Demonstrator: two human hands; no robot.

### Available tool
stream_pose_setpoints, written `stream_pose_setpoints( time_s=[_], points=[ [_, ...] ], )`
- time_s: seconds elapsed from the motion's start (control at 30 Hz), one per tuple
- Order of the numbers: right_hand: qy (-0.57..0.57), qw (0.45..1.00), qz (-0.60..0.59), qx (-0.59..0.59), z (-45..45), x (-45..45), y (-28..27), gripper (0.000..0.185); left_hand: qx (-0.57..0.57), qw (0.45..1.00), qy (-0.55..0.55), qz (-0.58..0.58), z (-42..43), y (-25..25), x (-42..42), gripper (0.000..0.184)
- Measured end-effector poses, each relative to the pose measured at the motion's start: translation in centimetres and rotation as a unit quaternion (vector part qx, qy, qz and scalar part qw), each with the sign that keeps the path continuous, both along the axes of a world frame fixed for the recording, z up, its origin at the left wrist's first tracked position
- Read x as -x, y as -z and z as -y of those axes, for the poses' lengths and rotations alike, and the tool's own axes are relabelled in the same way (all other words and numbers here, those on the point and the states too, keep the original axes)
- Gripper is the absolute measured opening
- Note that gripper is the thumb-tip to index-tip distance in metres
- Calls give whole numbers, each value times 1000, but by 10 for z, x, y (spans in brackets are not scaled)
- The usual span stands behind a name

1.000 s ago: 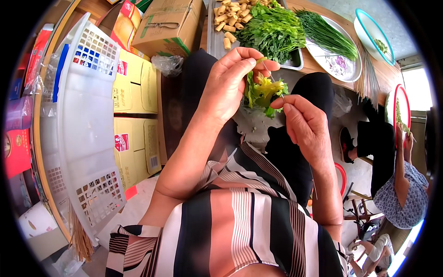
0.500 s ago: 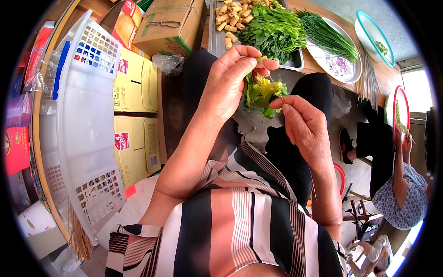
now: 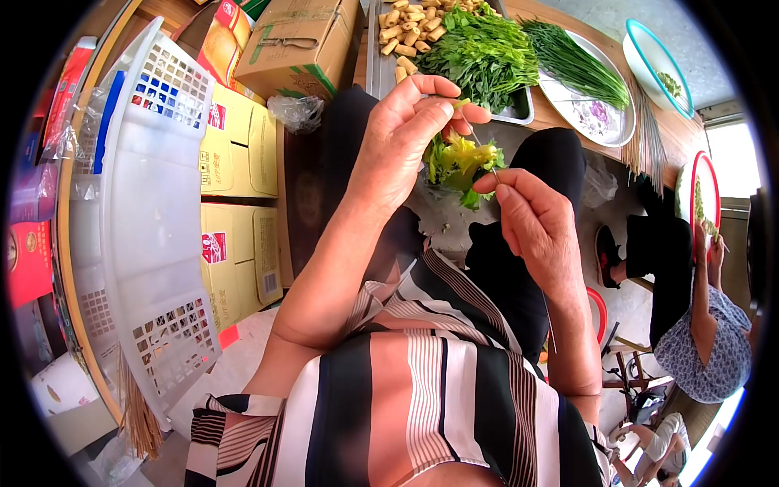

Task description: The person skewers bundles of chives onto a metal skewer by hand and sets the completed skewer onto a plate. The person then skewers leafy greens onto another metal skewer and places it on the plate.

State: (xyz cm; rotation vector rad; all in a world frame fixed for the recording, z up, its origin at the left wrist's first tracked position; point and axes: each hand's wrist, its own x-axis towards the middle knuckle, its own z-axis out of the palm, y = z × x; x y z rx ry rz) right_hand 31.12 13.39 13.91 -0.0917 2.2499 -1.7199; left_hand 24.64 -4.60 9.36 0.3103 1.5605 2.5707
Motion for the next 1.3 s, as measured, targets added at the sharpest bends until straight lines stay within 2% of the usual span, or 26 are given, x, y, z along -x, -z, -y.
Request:
stream_pose_setpoints(
  time_s=[0.67, 0.97, 1.1, 1.17, 1.23, 1.27, 1.3],
  points=[
    [-8, 1000, -10, 10, 0, -1, -4, 20, 64, 997, 22, -27, 8, -11, 0, 29],
    [1, 998, -12, 59, 2, 9, -8, 21, 95, 991, 89, -17, -5, -22, -9, 39],
    [-13, 994, -2, 107, -8, 10, -6, 23, 35, 992, 119, -2, 0, -19, 2, 47],
    [-12, 993, 2, 120, -11, 9, -5, 23, 25, 990, 136, -15, -1, -13, 6, 44],
    [-16, 990, 5, 142, -14, 10, -3, 24, 50, 979, 193, -38, -4, -9, 9, 32],
    [-14, 990, 4, 142, -15, 10, -1, 24, 36, 982, 183, -9, -8, -9, 8, 20],
    [-12, 990, 4, 141, -17, 10, 0, 24, 37, 982, 186, -10, -8, -9, 8, 20]
  ],
)
